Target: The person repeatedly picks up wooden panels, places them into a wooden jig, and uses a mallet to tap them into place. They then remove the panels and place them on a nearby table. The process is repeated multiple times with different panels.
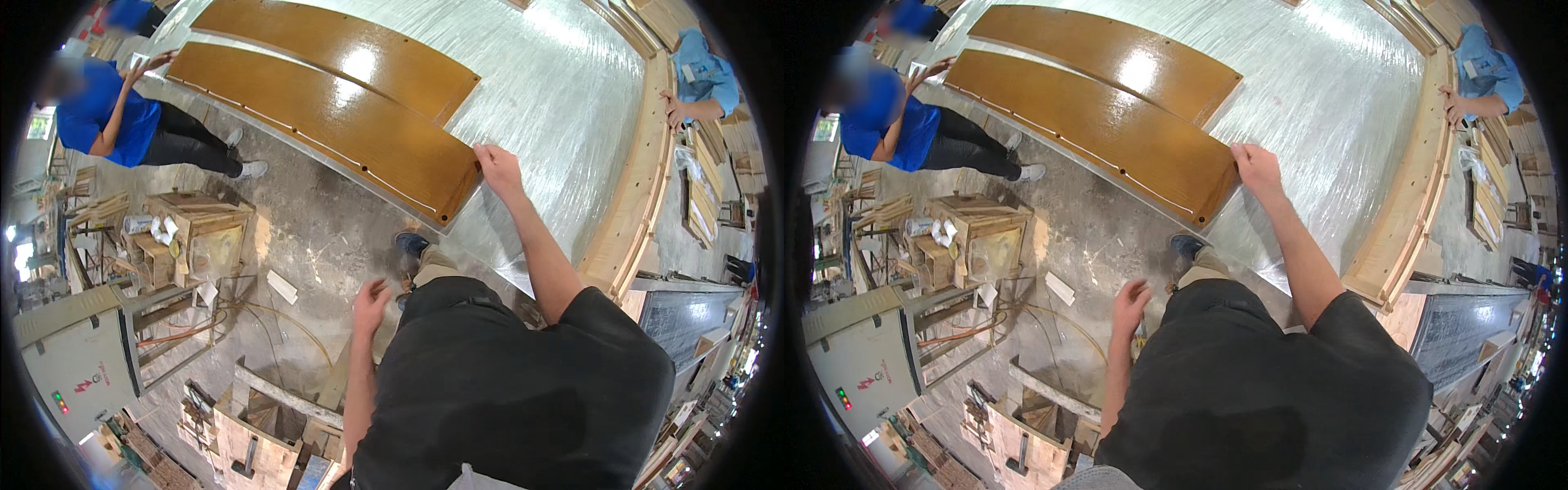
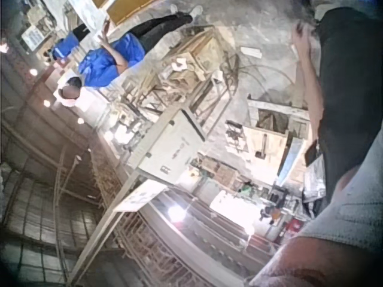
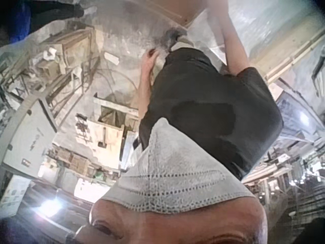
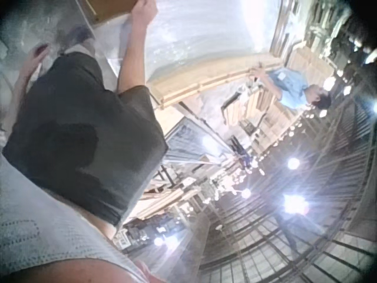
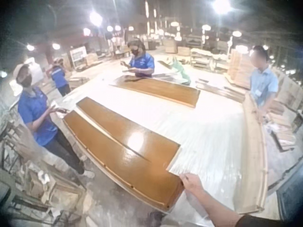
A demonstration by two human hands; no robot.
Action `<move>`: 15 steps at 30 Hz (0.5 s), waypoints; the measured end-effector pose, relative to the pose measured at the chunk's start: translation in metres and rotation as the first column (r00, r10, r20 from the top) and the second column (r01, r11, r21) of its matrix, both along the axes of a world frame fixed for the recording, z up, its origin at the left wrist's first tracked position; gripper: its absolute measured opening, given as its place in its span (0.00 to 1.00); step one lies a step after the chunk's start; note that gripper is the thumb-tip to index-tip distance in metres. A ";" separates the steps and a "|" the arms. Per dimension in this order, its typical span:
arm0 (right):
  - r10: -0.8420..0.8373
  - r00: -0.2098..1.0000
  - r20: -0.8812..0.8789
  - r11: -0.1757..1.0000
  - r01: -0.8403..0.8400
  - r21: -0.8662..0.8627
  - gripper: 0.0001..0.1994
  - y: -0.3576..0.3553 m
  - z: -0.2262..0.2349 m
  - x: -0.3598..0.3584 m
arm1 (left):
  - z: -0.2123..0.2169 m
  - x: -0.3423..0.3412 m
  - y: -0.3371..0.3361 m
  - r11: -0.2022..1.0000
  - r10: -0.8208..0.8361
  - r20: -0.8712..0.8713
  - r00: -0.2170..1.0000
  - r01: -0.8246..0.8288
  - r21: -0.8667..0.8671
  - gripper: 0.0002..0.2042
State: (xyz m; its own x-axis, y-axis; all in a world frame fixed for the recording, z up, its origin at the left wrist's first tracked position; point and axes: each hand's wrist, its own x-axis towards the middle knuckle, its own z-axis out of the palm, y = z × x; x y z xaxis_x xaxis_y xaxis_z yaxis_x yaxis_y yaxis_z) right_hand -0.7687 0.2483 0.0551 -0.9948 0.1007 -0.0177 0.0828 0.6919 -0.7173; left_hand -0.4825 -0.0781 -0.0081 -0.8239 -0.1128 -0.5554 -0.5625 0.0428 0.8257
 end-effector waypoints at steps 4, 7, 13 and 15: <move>0.032 0.998 0.050 0.999 -0.033 0.017 0.25 -0.011 0.011 0.020 | 0.024 -0.065 0.096 0.945 -0.197 -0.225 0.954 0.246 0.216 0.40; 0.135 0.973 -0.185 0.990 -0.125 0.063 0.22 -0.025 -0.004 0.040 | 0.007 -0.074 0.138 0.834 0.106 -0.119 0.987 -0.023 0.551 0.47; 0.193 0.977 -0.091 0.981 -0.191 0.027 0.24 -0.054 0.007 0.080 | 0.000 -0.104 0.174 0.215 0.798 0.094 0.596 -0.425 0.879 0.30; 0.271 0.963 0.000 0.962 -0.271 -0.034 0.23 -0.062 0.005 0.088 | 0.002 -0.112 0.144 0.020 0.853 0.218 0.475 -0.448 0.894 0.27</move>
